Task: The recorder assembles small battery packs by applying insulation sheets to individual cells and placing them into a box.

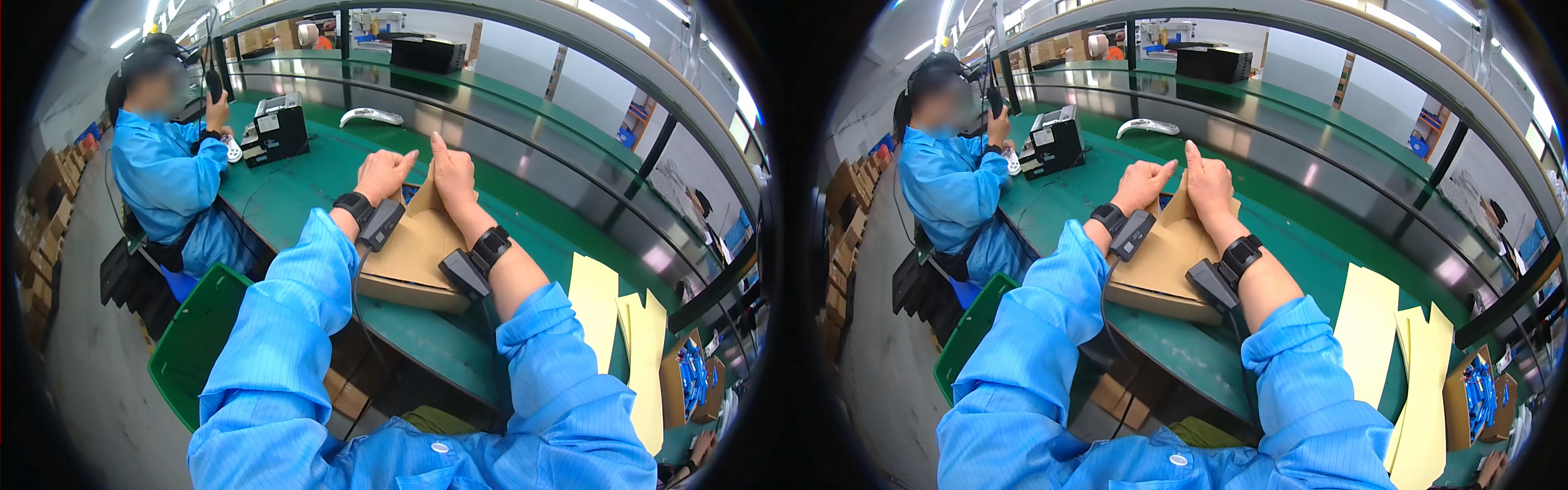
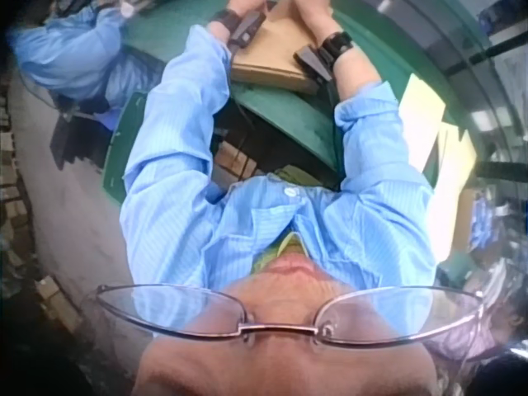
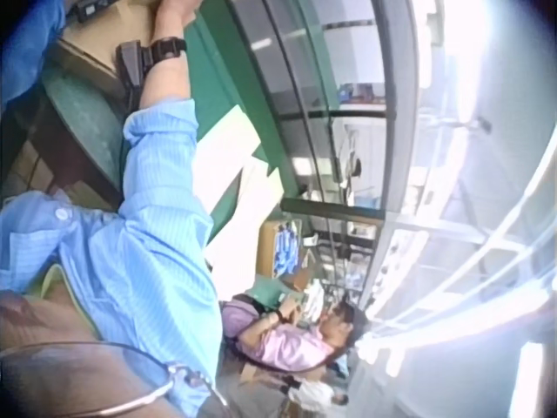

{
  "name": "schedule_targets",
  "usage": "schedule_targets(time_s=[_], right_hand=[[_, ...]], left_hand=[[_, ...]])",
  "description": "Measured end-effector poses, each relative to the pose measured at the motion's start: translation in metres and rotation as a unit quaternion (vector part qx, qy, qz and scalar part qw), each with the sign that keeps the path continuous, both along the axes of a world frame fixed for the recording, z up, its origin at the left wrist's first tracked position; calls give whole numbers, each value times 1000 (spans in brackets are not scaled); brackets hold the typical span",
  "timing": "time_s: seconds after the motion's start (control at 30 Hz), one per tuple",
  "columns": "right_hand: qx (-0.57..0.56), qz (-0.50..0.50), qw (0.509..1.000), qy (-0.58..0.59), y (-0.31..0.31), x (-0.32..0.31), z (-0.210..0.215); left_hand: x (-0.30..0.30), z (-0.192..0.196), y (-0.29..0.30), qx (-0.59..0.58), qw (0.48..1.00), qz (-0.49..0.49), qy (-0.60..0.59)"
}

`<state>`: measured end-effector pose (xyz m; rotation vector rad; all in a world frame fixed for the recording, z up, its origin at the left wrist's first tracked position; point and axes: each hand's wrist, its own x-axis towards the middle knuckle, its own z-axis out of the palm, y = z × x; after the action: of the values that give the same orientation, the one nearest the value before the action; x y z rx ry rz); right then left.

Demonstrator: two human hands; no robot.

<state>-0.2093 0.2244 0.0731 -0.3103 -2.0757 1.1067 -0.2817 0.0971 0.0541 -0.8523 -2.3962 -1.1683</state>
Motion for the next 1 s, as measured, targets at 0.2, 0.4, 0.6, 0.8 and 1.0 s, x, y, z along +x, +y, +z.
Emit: schedule_targets(time_s=[0.2, 0.4, 0.6, 0.8, 1.0], right_hand=[[58, 3, 998, -13, 21, 16, 15], [-249, -42, 961, 108, 142, 63, 22], [-200, -87, 976, 23, 151, 102, 56], [-127, 25, 991, -44, 135, 154, 97], [87, 103, 991, 23, 41, 228, 132]], left_hand=[[-12, 6, 8, 33, 996, 80, -12], [-37, 1, -26, 312, 911, 178, -204], [-48, -40, -75, 476, 797, -4, -372], [-12, -35, -111, 424, 813, -20, -397], [118, -21, -158, 309, 932, -18, -190]])
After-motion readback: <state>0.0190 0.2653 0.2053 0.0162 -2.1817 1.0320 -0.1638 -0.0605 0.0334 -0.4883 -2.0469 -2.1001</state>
